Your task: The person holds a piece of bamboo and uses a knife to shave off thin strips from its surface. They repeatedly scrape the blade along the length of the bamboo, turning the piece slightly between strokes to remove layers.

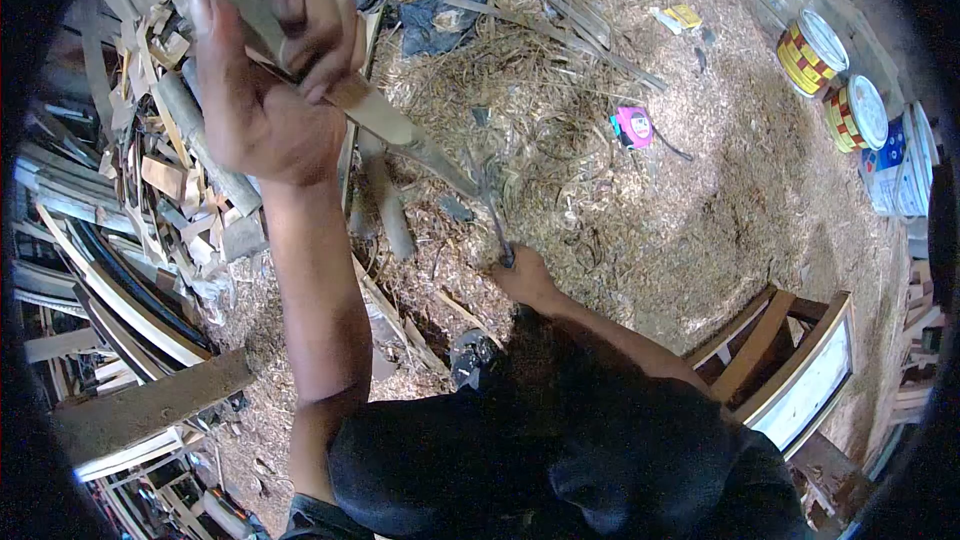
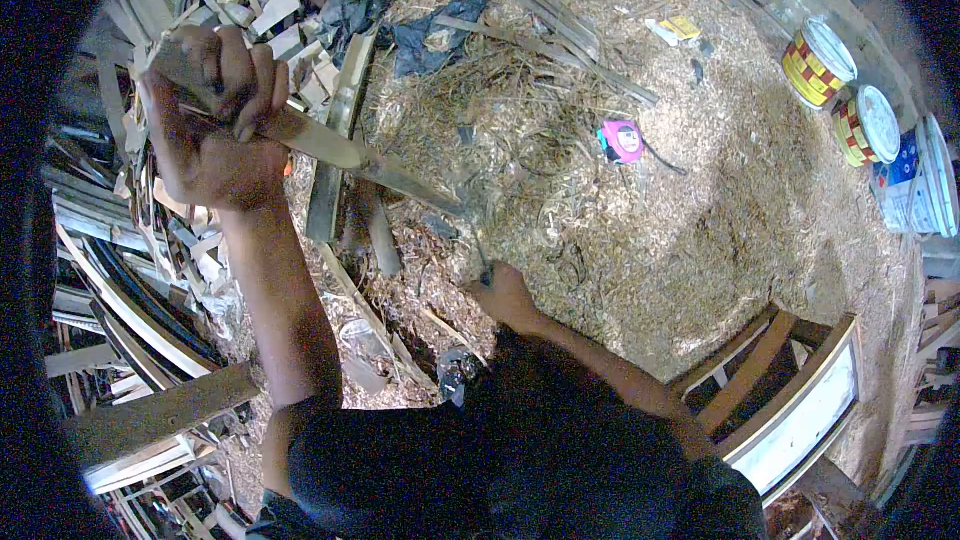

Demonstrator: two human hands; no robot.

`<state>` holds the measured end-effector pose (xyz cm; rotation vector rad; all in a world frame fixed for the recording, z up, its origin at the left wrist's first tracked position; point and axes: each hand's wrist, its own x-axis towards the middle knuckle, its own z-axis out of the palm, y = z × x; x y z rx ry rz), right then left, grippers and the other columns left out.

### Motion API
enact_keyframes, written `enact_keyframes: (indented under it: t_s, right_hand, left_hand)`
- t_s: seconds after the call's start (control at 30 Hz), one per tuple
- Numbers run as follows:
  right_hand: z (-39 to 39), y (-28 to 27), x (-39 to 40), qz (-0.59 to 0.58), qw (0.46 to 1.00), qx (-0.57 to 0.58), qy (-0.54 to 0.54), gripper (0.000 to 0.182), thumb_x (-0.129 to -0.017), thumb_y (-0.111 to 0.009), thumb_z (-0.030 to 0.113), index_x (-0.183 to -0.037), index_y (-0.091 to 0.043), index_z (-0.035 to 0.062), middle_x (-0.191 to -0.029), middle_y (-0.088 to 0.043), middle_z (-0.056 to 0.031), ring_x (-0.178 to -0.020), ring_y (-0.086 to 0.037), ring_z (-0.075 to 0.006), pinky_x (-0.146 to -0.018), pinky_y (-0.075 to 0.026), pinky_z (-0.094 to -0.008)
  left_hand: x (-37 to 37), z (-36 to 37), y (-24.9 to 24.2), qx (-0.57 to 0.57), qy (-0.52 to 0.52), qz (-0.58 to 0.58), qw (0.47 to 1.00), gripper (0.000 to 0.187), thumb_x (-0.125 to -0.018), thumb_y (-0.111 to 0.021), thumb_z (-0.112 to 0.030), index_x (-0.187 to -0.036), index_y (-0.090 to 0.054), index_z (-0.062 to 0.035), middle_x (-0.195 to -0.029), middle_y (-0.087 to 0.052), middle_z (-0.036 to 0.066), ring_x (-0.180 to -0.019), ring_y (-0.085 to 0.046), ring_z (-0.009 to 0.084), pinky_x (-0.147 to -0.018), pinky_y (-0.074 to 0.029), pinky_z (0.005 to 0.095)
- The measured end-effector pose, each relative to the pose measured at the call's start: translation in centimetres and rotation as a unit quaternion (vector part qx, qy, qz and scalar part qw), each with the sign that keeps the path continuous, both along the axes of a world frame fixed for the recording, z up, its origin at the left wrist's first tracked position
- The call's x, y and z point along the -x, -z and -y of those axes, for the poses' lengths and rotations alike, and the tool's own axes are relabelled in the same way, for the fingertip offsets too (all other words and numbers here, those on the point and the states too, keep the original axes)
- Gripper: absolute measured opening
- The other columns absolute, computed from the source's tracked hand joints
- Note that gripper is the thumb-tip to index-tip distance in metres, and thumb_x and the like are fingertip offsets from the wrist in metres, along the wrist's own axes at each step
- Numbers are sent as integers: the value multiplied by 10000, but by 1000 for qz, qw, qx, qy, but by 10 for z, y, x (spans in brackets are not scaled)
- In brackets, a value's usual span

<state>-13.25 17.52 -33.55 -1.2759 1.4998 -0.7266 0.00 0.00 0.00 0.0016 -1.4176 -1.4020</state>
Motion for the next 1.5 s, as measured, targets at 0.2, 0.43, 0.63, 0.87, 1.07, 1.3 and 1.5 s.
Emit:
enact_keyframes:
  t_s: [0.2, 0.43, 0.63, 0.87, 1.07, 1.3, 1.5]
  right_hand:
    - [14, -24, 1, 1, 998, -58, -6, 162, -780, -623, 156, -752, -571, 6, -611, -562, -87, -553, -534, -205, -521, -423, -393]
    - [42, -148, -6, 54, 993, 102, -3, 64, -780, -596, 52, -787, -558, 0, -632, -542, -41, -552, -498, -150, -523, -397, -328]
    - [43, -139, -10, 149, 972, 182, -1, 70, -769, -598, 13, -814, -545, 2, -613, -532, -12, -538, -485, -102, -480, -377, -280]
    - [37, -85, -3, 104, 994, -42, -17, 35, -798, -534, 12, -776, -525, 37, -591, -508, -14, -500, -491, -118, -456, -376, -301]
    - [25, -92, -12, 189, 973, 129, 13, 73, -790, -530, 12, -737, -492, 44, -600, -479, 2, -507, -459, -94, -462, -364, -287]
    - [0, -18, -6, 68, 993, -93, 18, 216, -789, -657, 203, -793, -575, 3, -639, -592, -119, -575, -552, -217, -564, -449, -388]
    - [-7, -26, -16, 78, 995, 25, 57, 127, -781, -660, 136, -785, -584, 34, -641, -585, -111, -563, -543, -200, -560, -454, -374]
  left_hand:
    - [4, -8, -2, 25, -78, 30, 996, 460, -921, -467, -524, -826, -378, -83, -600, -321, 0, -452, -260, 116, -439, -264, 244]
    - [9, -18, -2, 28, 1, 22, 999, 471, -924, -453, -546, -789, -385, -99, -593, -314, -10, -471, -247, 98, -433, -257, 238]
    - [13, -25, -4, 26, -34, 66, 997, 497, -897, -483, -576, -783, -384, -102, -590, -322, -8, -486, -249, 100, -451, -253, 236]
    - [9, -16, 4, -14, -13, 2, 1000, 493, -890, -497, -580, -797, -384, -109, -578, -322, -9, -459, -263, 96, -442, -249, 238]
    - [11, -15, -1, 24, -17, 41, 999, 470, -909, -476, -558, -800, -380, -111, -576, -320, -19, -457, -282, 94, -438, -257, 235]
    - [-2, -2, 4, -11, 44, -18, 999, 495, -890, -472, -597, -821, -382, -115, -602, -337, -18, -460, -293, 88, -474, -281, 235]
    - [-1, 6, -1, -32, 24, 6, 999, 624, -835, -448, -711, -833, -401, -89, -620, -346, -18, -457, -294, 76, -464, -254, 223]
